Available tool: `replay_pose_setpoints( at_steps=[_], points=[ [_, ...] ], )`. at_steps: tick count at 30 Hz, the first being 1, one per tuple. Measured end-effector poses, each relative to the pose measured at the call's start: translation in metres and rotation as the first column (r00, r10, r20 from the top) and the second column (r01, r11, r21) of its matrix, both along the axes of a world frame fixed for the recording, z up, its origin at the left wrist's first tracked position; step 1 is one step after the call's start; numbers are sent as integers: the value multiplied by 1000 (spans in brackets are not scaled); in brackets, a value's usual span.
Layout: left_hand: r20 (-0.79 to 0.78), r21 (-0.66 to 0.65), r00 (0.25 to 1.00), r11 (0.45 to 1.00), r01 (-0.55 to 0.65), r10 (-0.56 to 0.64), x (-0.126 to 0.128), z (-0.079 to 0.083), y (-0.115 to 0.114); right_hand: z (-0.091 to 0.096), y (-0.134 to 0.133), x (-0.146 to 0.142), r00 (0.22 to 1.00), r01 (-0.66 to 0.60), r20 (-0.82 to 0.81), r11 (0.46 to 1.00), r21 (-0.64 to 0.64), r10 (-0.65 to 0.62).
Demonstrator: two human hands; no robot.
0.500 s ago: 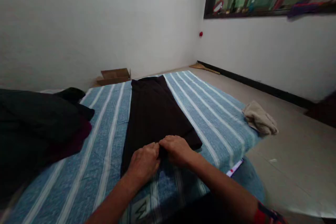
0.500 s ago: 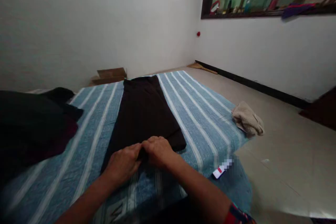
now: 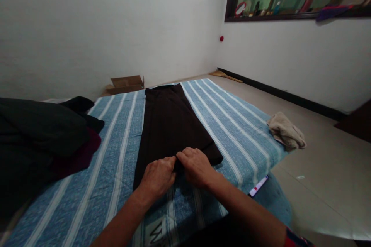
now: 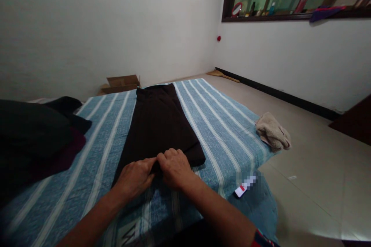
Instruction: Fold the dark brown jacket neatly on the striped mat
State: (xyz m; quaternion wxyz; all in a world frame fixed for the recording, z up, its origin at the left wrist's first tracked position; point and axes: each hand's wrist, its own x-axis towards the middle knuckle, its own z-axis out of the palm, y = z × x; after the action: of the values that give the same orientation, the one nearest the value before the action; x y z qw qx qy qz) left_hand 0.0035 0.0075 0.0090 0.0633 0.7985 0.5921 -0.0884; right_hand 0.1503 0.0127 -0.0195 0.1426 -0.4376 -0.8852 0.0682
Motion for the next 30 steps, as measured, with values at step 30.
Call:
replay_pose_setpoints(
  at_steps=[30],
  points=[
    [-55,30,998,999,34,-33,-3,8,15,2,-34,-22,934,280,-177,943,-180,-311]
  ],
)
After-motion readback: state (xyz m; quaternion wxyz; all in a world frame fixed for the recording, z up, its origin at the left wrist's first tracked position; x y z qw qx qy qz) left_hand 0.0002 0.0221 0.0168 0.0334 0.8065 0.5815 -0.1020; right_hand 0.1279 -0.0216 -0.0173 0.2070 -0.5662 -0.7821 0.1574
